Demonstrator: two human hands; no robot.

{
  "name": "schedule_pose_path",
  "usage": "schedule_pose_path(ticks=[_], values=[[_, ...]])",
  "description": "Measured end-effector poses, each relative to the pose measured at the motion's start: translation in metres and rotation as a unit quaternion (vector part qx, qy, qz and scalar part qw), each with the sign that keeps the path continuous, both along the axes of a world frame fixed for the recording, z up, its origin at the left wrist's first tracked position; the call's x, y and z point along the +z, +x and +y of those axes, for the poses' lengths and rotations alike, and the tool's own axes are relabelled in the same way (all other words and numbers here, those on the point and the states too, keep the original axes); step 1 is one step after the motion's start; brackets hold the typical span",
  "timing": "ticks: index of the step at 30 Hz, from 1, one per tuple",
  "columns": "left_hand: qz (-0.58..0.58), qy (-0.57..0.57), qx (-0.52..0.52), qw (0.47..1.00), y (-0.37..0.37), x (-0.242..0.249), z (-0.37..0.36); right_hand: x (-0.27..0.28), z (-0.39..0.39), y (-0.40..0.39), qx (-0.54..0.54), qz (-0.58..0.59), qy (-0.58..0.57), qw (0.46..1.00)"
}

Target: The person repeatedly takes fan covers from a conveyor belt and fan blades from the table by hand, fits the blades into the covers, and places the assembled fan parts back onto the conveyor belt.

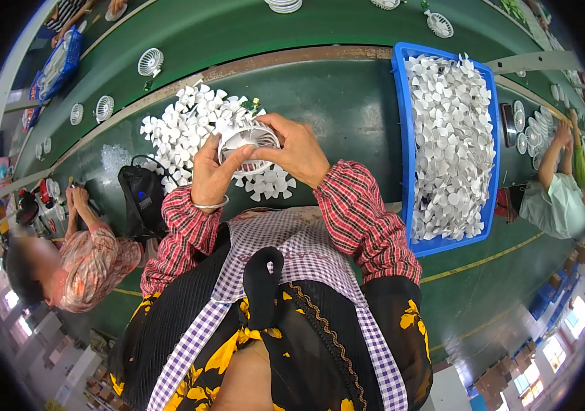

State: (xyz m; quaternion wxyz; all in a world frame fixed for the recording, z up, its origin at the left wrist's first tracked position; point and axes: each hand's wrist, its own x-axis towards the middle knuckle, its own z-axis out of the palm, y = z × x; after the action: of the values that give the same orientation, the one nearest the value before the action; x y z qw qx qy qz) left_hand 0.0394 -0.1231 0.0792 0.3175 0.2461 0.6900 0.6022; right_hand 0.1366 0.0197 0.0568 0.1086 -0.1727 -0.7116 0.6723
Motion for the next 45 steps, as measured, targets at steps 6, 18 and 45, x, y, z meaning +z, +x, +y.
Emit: schedule_pose_path(ticks=[6,18,45], values=[[0.062,-0.024,0.013,0.998,0.000,0.000,0.002,-0.002,-0.003,-0.003,-0.014,0.000,0.005,1.000],[-0.036,-0.039,0.049,0.997,-0.082,-0.101,0.057,-0.077,0.039,-0.072,-0.055,-0.036,0.016,0.998],[0.103,-0.444,0.127,0.881,-0.409,-0.211,0.062,-0.117,-0.015,0.046,0.254,-0.159,0.347,0.889]])
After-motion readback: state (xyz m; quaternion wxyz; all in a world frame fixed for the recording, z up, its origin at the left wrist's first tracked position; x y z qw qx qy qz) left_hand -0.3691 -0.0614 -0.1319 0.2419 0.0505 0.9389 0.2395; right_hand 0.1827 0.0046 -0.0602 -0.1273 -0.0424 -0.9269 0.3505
